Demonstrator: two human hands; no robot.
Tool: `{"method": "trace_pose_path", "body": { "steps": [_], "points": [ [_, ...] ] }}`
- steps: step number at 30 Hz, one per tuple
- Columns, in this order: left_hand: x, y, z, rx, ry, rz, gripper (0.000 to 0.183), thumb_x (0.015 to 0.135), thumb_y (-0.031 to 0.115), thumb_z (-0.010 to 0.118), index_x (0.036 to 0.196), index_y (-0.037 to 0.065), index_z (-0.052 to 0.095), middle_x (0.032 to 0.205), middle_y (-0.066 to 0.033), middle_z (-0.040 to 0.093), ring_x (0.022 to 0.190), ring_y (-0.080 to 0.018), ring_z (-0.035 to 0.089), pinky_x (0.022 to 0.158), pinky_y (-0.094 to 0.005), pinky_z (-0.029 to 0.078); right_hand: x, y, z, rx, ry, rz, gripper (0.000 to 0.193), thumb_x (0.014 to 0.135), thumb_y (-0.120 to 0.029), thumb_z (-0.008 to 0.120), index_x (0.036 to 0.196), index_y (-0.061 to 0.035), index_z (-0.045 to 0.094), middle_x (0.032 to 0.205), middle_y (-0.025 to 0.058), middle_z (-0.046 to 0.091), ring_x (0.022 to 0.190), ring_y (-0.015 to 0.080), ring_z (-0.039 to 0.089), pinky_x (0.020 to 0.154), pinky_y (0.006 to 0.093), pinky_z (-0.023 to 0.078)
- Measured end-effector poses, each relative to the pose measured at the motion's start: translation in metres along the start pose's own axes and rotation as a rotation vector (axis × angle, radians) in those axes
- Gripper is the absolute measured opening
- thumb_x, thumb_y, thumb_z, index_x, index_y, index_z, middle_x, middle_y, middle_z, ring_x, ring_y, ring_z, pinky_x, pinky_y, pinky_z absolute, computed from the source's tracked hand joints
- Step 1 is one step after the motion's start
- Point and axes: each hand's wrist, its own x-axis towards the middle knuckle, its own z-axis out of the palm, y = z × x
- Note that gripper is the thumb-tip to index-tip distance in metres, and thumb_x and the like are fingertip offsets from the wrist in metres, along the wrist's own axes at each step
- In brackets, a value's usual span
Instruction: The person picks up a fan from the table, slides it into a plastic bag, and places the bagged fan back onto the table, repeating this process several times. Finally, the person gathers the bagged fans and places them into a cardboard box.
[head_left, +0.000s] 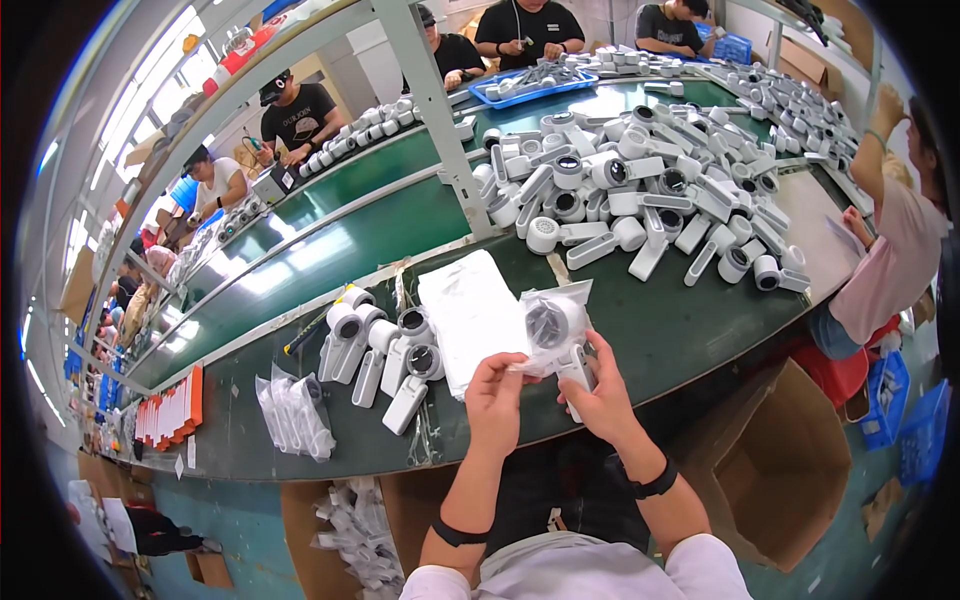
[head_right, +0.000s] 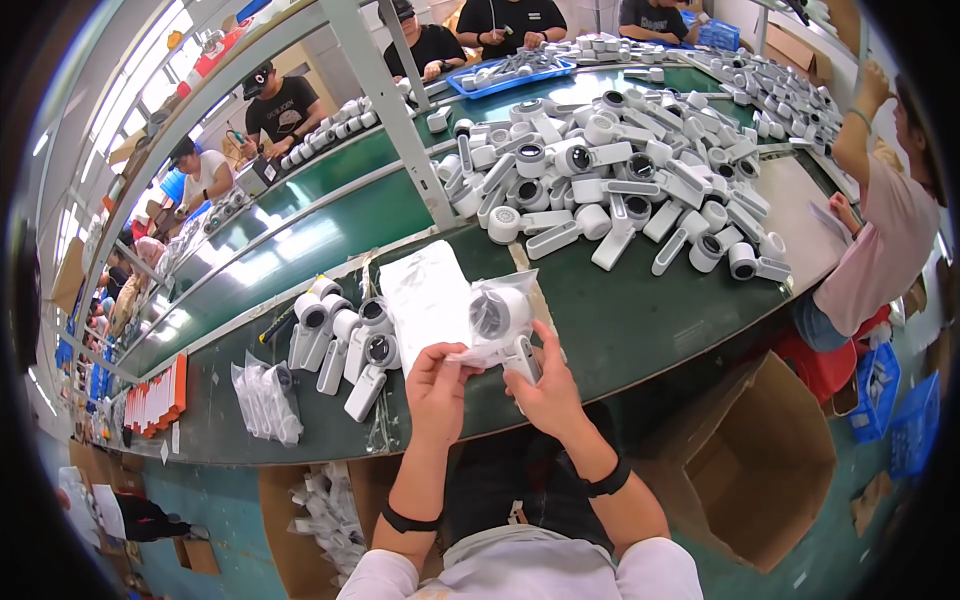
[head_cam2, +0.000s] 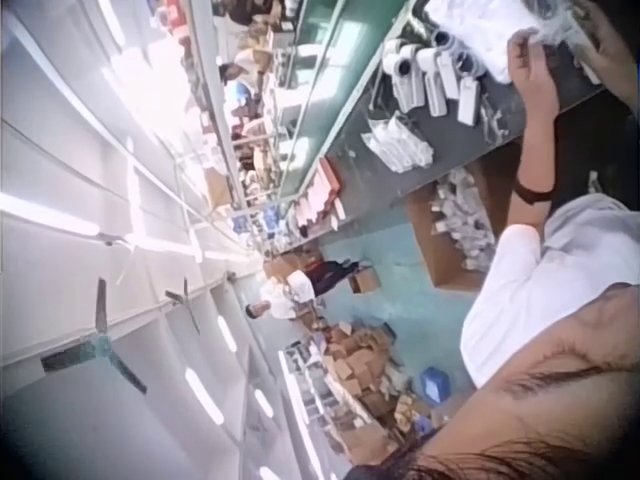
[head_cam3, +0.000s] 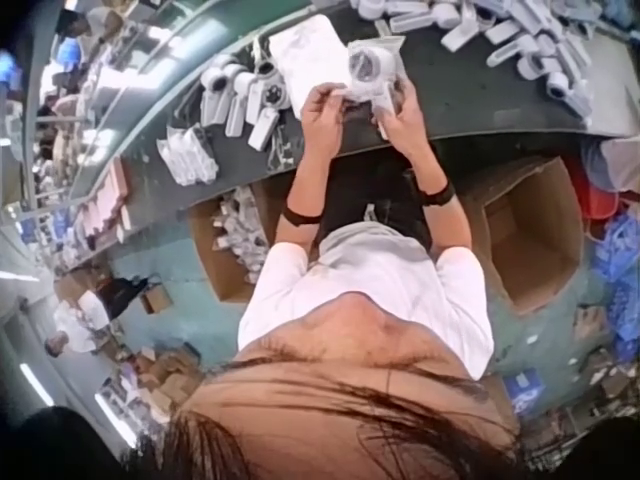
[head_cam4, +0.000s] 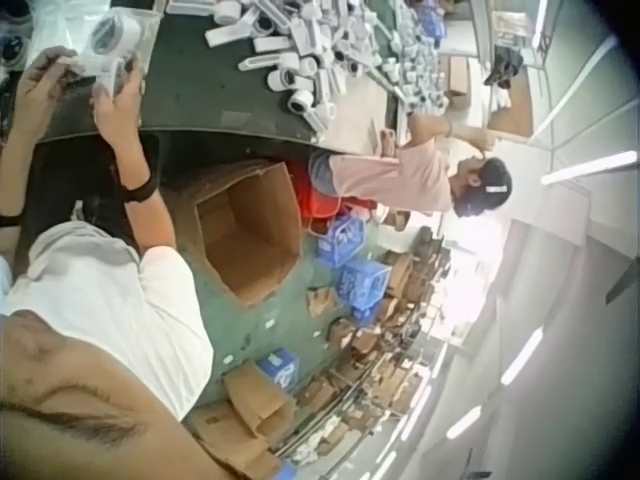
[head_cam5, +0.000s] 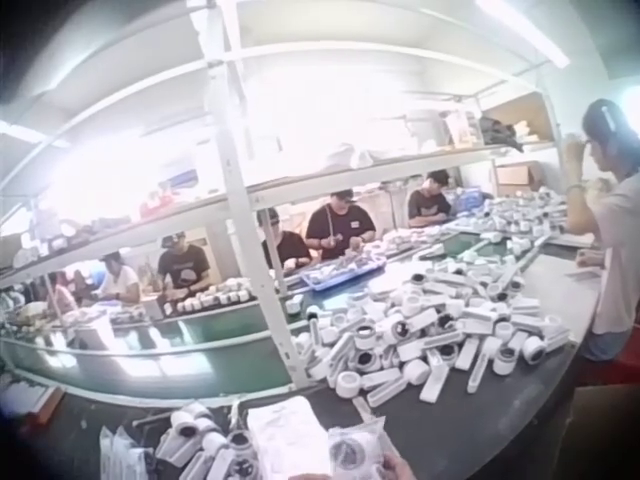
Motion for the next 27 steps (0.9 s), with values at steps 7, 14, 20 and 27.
{"method": "trace_pose_path", "body": {
  "steps": [7, 14, 20, 27],
  "points": [
    [-0.016, 0.022, -0.024, 0.904, -0.067, 0.151, 0.036, 0.080, 0.019, 0.070, 0.110, 0.001, 0.063, 0.099, -0.0102, 0.066, 0.089, -0.0181, 0.063, 0.080, -0.0317, 0.051, 0.002, 0.016, 0.034, -0.501, 0.074, -0.319, 0.067, 0.080, -0.019, 0.067, 0.139, -0.0030, 0.038, 0.122, 0.0209, 0.058, 0.102, 0.0335, 0.063, 0.090, 0.0395, 0.048],
    [0.001, -0.002, -0.004, 0.781, -0.211, 0.327, 0.009, 0.080, 0.004, 0.058, 0.087, -0.002, 0.061, 0.086, -0.0179, 0.061, 0.083, -0.0375, 0.060, 0.073, -0.0428, 0.048, -0.008, 0.020, 0.006, -0.143, 0.021, -0.115, 0.066, 0.087, -0.001, 0.059, 0.145, -0.0029, 0.027, 0.112, 0.0130, 0.059, 0.077, 0.0141, 0.056, 0.065, 0.0240, 0.045],
    [0.000, -0.001, -0.012, 0.525, 0.043, 0.307, 0.016, 0.086, 0.009, 0.060, 0.099, -0.002, 0.062, 0.085, -0.0158, 0.064, 0.082, -0.0283, 0.062, 0.073, -0.0365, 0.048, -0.012, 0.015, 0.024, -0.191, -0.031, -0.113, 0.067, 0.087, -0.001, 0.059, 0.145, -0.0017, 0.026, 0.106, 0.0125, 0.059, 0.070, 0.0128, 0.055, 0.059, 0.0250, 0.045],
    [0.002, 0.006, -0.021, 0.763, -0.135, 0.342, 0.021, 0.079, 0.000, 0.060, 0.100, -0.003, 0.061, 0.091, -0.0147, 0.061, 0.084, -0.0259, 0.061, 0.074, -0.0355, 0.048, -0.001, 0.021, 0.017, -0.206, 0.002, -0.132, 0.066, 0.087, -0.001, 0.058, 0.145, -0.0023, 0.026, 0.106, 0.0124, 0.059, 0.067, 0.0128, 0.054, 0.058, 0.0248, 0.045]
  ]
}}
